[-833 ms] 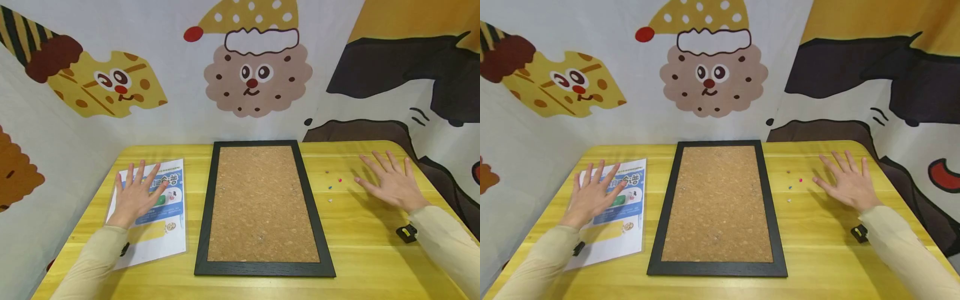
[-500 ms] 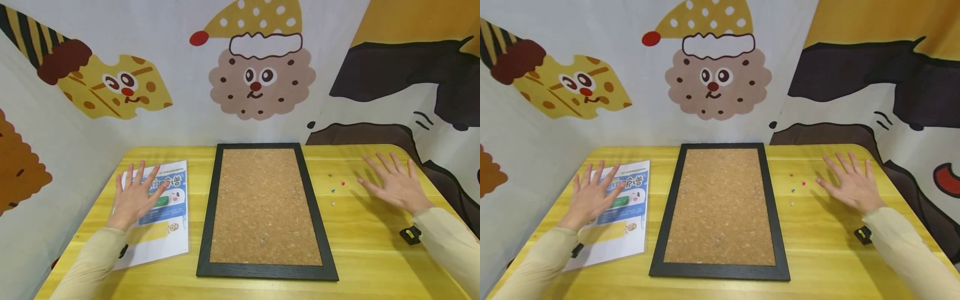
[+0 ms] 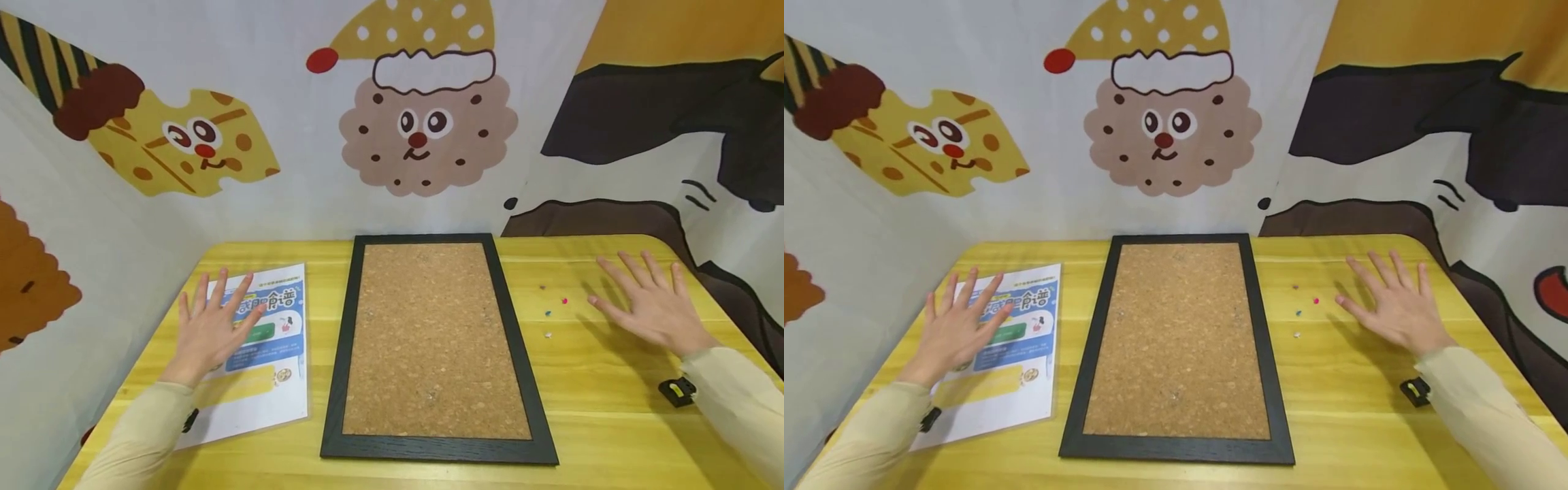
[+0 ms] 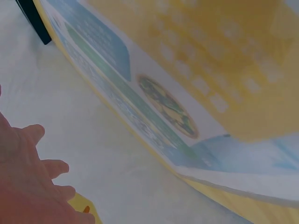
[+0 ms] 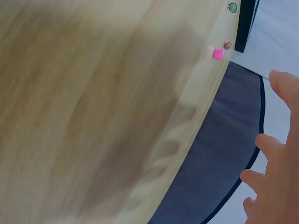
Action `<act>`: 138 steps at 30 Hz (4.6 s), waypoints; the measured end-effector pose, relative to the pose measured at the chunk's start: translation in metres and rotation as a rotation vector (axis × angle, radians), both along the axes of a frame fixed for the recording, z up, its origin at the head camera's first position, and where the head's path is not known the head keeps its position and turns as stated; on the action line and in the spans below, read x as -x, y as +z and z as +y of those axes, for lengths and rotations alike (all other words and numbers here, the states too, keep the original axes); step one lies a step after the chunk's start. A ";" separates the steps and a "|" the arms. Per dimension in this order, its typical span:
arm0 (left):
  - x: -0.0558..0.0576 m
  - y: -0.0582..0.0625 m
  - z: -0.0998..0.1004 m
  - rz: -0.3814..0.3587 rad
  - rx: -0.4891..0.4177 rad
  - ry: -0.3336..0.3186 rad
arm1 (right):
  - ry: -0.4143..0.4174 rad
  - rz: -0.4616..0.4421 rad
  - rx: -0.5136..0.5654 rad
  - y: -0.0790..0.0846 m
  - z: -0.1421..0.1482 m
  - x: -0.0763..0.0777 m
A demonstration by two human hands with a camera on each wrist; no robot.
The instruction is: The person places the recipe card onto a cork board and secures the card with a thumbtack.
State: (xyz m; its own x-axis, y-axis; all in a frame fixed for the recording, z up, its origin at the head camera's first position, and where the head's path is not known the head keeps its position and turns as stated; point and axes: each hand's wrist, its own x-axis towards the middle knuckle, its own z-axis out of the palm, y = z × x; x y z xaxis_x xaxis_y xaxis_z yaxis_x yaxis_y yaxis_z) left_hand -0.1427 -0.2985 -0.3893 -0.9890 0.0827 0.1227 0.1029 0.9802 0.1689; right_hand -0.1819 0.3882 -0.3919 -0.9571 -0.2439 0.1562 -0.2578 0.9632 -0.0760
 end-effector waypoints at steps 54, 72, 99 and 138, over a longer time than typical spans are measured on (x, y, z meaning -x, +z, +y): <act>-0.013 -0.029 -0.099 -0.475 -0.119 0.076 | 0.310 -0.005 0.205 -0.028 -0.039 0.012; 0.015 -0.017 -0.064 -0.401 -0.052 0.142 | 0.329 -0.110 0.443 -0.032 -0.042 0.018; 0.011 -0.009 -0.091 -0.588 -0.589 -0.005 | 0.267 -0.149 0.466 -0.029 -0.040 0.020; 0.005 0.048 -0.085 -0.482 -1.266 -0.209 | 0.228 -0.182 0.513 -0.009 -0.050 0.008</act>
State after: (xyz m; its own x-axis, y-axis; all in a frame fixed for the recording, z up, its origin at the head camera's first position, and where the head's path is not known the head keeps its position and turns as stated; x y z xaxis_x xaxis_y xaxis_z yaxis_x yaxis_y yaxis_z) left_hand -0.1474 -0.3831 -0.3413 -0.9378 0.3240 -0.1245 -0.0955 0.1042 0.9900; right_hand -0.1904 0.3379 -0.4014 -0.9117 -0.3836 0.1469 -0.3936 0.7135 -0.5797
